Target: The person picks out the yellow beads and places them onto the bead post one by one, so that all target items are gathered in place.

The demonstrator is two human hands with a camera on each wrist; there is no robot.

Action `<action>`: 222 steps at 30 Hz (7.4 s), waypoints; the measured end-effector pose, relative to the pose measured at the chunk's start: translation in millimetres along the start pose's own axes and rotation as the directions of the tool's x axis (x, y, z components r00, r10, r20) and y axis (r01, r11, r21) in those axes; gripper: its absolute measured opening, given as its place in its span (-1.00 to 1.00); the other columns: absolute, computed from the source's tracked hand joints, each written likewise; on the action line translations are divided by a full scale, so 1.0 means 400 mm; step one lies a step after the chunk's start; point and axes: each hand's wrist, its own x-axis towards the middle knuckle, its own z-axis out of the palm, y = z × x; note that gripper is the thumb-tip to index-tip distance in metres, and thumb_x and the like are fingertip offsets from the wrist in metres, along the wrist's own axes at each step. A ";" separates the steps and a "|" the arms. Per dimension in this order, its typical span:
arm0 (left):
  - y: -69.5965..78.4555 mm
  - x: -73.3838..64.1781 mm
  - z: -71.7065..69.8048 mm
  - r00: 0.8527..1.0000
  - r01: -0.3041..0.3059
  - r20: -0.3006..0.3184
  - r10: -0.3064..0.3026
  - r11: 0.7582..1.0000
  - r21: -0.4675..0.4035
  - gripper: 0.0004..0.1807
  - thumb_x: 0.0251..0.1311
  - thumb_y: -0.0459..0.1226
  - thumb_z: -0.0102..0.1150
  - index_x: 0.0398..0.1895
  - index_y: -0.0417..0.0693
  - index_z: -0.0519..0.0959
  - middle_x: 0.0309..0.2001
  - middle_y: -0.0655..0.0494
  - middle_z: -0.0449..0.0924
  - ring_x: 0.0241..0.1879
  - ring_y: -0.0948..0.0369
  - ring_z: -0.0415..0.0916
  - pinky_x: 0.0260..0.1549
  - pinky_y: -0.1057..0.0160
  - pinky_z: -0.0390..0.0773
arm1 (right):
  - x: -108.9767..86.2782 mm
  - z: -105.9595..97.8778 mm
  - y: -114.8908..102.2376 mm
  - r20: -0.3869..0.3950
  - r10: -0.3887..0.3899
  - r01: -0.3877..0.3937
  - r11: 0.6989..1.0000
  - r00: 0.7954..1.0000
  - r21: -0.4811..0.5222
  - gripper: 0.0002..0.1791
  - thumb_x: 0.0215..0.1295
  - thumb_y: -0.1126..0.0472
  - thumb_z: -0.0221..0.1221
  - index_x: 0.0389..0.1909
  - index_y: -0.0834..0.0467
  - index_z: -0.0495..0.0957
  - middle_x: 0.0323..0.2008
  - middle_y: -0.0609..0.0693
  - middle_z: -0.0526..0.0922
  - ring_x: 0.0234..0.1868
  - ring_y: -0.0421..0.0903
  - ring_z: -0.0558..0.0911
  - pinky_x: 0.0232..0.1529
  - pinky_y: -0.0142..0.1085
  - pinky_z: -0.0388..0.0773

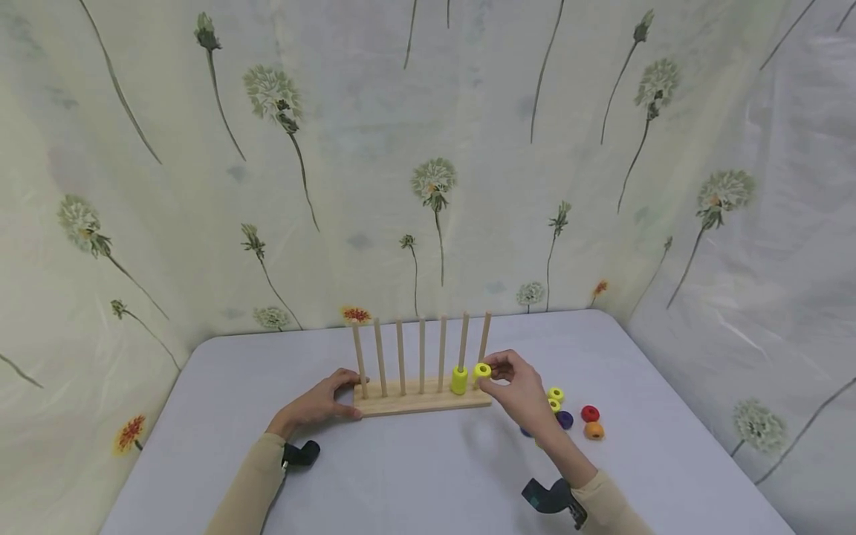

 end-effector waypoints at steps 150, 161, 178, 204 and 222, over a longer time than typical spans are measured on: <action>0.001 0.003 -0.008 1.000 -0.011 0.013 0.011 1.000 0.006 -0.29 -0.07 -0.05 0.48 0.21 0.04 0.47 0.19 0.09 0.34 0.24 0.09 0.24 0.29 -0.11 0.17 | 0.177 -0.055 -0.216 0.017 0.008 -0.006 0.995 1.000 -0.104 -0.67 0.17 0.16 0.25 -0.03 0.15 0.60 -0.12 0.08 0.62 -0.08 0.00 0.56 -0.04 -0.14 0.51; 0.001 0.005 -0.008 1.000 -0.019 0.009 0.019 1.000 0.000 -0.30 -0.07 -0.07 0.49 0.21 0.04 0.47 0.18 0.10 0.34 0.25 0.10 0.23 0.31 -0.11 0.14 | 0.175 -0.076 -0.207 0.062 -0.005 0.009 0.998 0.998 -0.061 -0.65 0.21 0.11 0.29 -0.01 0.14 0.59 -0.10 0.09 0.63 -0.10 -0.02 0.58 -0.01 -0.15 0.52; -0.002 0.007 -0.005 1.000 -0.014 0.010 0.014 0.999 0.043 -0.27 -0.04 -0.04 0.46 0.25 0.03 0.44 0.22 0.06 0.32 0.25 0.09 0.24 0.31 -0.10 0.16 | 0.160 -0.119 -0.167 0.247 -0.116 0.092 0.990 0.962 0.107 -0.60 0.22 0.08 0.30 0.02 0.16 0.51 -0.03 0.10 0.59 -0.08 -0.06 0.57 -0.04 -0.34 0.54; 0.000 -0.003 -0.004 1.000 -0.025 0.007 0.025 1.000 -0.003 -0.29 -0.09 -0.04 0.49 0.21 0.12 0.47 0.20 0.11 0.33 0.30 0.08 0.19 0.32 -0.12 0.11 | 0.094 -0.203 0.034 0.515 -0.268 0.198 0.962 0.814 0.188 -0.68 0.24 0.19 0.29 -0.04 0.11 0.46 -0.04 0.08 0.49 0.00 -0.15 0.53 0.08 -0.43 0.49; 0.004 0.000 -0.008 1.000 -0.016 0.004 0.016 1.000 -0.004 -0.29 -0.11 -0.05 0.50 0.19 0.10 0.48 0.18 0.13 0.35 0.28 0.09 0.22 0.31 -0.10 0.14 | 0.098 -0.297 0.179 0.494 -0.219 0.140 0.971 0.842 0.191 -0.67 0.31 0.29 0.18 0.05 0.21 0.40 -0.09 0.06 0.48 -0.02 -0.21 0.53 0.03 -0.43 0.52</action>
